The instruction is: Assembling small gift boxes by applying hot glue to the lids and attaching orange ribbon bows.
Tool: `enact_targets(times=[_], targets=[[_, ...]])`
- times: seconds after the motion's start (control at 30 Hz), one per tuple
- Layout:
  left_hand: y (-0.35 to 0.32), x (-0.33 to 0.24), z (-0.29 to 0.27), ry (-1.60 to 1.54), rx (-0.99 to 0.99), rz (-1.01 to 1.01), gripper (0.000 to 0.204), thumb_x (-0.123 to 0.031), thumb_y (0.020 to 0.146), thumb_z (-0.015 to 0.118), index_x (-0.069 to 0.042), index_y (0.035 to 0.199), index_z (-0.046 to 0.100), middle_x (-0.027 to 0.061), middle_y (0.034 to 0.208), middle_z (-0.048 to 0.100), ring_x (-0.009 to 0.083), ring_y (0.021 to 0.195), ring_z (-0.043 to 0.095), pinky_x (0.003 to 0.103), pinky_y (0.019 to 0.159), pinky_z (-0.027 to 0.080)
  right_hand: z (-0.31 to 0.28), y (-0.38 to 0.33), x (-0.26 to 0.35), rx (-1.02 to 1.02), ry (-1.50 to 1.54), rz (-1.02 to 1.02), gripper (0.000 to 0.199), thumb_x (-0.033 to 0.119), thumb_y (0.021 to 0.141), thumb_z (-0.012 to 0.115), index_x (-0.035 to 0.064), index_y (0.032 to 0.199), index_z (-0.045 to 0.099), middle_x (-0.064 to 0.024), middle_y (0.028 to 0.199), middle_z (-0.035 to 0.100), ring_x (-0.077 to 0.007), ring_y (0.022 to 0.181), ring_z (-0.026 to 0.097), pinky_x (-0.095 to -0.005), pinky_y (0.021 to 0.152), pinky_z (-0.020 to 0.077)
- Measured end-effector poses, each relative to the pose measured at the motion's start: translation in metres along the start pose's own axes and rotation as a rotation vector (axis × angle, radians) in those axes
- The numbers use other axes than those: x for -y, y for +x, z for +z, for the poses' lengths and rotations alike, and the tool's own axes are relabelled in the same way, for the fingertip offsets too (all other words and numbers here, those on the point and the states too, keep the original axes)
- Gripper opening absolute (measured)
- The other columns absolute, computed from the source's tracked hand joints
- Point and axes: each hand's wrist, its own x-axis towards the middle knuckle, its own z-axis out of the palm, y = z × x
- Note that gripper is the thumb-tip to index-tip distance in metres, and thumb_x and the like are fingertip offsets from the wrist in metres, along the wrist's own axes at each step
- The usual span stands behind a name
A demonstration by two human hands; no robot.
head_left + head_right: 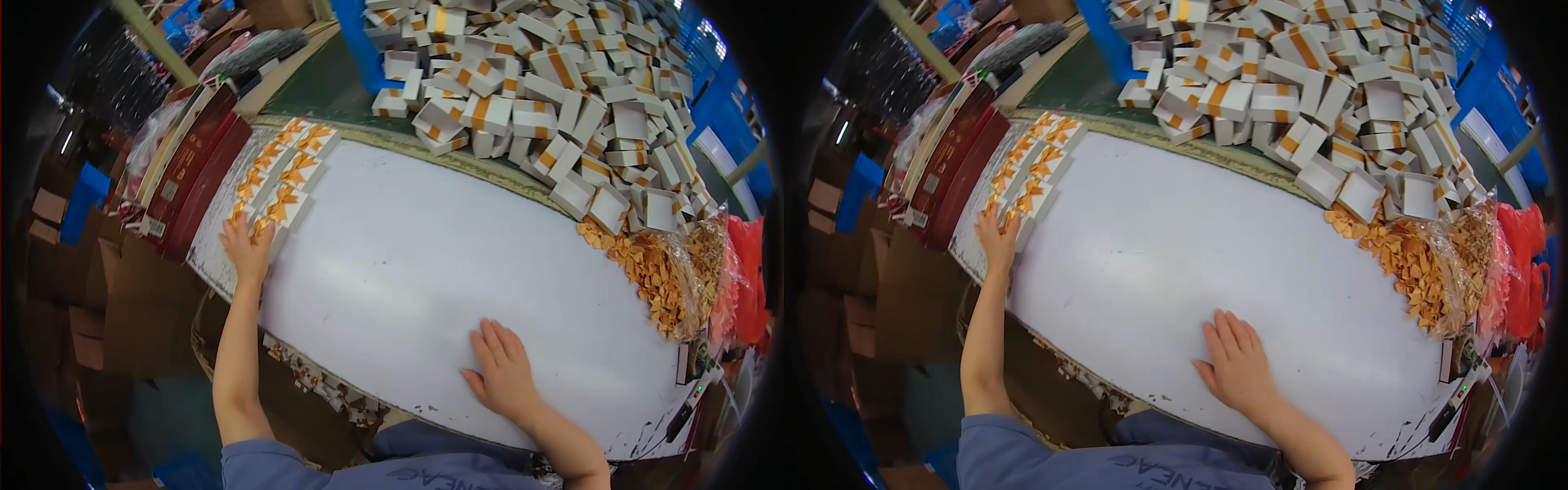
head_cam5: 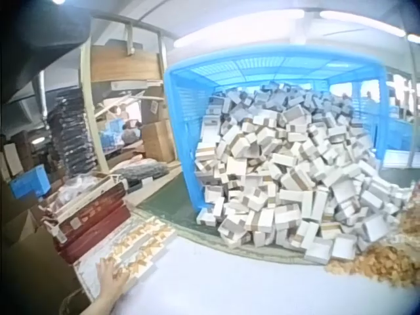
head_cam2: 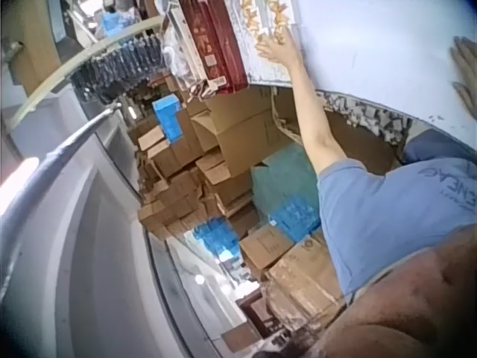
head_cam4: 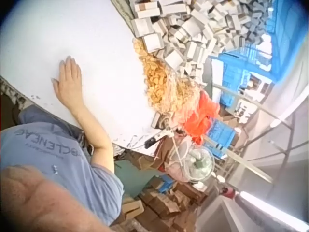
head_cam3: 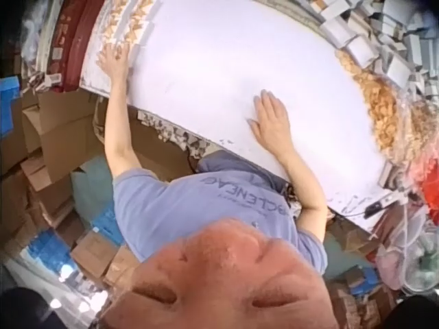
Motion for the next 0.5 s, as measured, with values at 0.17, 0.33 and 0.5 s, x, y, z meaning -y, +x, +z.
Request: enact_targets(times=[0.17, 0.33, 0.5], targets=[[0.021, -0.113, 0.017, -0.335, 0.15, 0.485, 0.055, -0.029, 0.083, 0.059, -0.007, 0.13, 0.04, 0.0213, 0.139, 0.028, 0.033, 0.131, 0.023, 0.039, 0.107, 0.019, -0.003, 0.002, -0.004, 0.056, 0.002, -0.023, 0.055, 0.028, 0.076, 0.065, -0.003, 0.117, 0.049, -0.0232, 0.126, 0.043, -0.0353, 0.116, 0.042, -0.0457, 0.095, 0.0354], [0.094, -0.219, 0.106, -0.472, 0.427, 0.505, 0.069, -0.04, 0.082, 0.059, 0.003, 0.131, 0.036, 0.0228, 0.134, 0.037, 0.0312, 0.127, 0.033, 0.035, 0.104, 0.025, -0.004, 0.001, -0.008, 0.056, 0.111, -0.006, 0.054, 0.027, 0.076, 0.064, -0.0028, 0.117, 0.049, -0.023, 0.126, 0.043, -0.0351, 0.116, 0.042, -0.0454, 0.095, 0.0349], [0.161, -0.246, 0.175, -0.931, 0.477, -0.043, 0.08, -0.054, 0.082, 0.054, 0.0, 0.135, 0.031, 0.0151, 0.129, 0.044, 0.0227, 0.116, 0.044, 0.03, 0.097, 0.033, -0.006, 0.0, -0.01, 0.038, 0.267, 0.008, 0.052, 0.028, 0.076, 0.065, -0.0003, 0.117, 0.05, -0.018, 0.126, 0.045, -0.0306, 0.115, 0.044, -0.0411, 0.093, 0.0373]])
